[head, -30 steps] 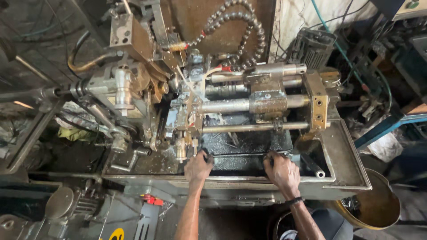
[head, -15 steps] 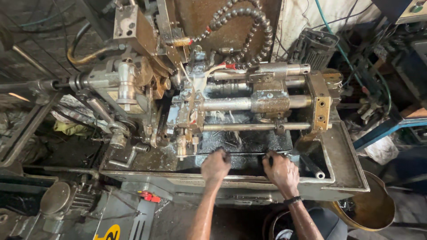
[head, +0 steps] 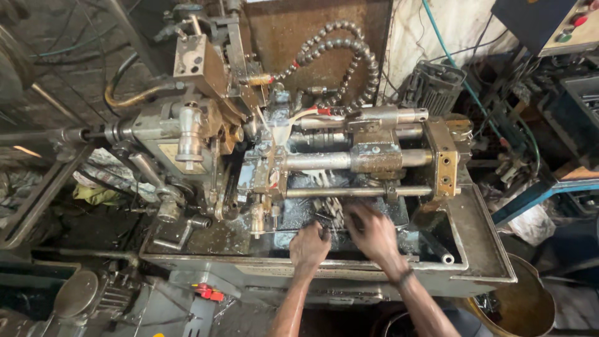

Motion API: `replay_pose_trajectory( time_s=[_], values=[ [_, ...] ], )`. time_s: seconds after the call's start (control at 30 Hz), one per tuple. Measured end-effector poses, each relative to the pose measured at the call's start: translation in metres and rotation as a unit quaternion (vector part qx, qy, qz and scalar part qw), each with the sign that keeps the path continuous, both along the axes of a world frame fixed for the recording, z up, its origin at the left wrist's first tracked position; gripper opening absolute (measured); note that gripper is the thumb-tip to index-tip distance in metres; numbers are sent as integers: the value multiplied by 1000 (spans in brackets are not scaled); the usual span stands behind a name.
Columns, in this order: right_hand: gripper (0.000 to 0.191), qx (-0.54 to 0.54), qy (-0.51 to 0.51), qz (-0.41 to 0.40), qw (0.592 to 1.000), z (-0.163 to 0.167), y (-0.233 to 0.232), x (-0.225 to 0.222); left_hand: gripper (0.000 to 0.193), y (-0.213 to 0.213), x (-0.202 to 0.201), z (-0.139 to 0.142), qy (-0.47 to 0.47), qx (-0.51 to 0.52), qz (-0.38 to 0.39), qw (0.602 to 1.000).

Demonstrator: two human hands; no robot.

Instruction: The person works at a lathe machine, handling small metal workpieces and machine controls, and clears accumulated metal shavings from the machine tray by hand. They pick up parts, position them at the machine, and continue working the machine throughout the episode.

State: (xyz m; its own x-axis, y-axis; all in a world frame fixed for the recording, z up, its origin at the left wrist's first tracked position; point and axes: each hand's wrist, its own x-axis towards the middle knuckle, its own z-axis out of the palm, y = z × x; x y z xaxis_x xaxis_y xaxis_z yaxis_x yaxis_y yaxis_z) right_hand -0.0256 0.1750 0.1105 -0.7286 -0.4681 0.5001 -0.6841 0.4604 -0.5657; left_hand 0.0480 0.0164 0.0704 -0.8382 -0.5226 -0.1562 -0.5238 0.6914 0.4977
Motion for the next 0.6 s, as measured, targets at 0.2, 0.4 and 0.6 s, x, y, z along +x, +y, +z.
replay_pose_trajectory(
  time_s=[0.2, 0.4, 0.6],
  values=[
    [42, -112, 142, 104, 978, 65, -80, -66, 30, 0, 0, -5, 27, -42, 5, 999],
    [13, -91, 95, 75, 988, 69, -98, -87, 31, -3, 0, -12, 29, -48, 14, 998],
    [12, -115, 116, 74, 984, 65, -102, -83, 28, -7, -2, -19, 73, -49, 6, 996]
  ],
)
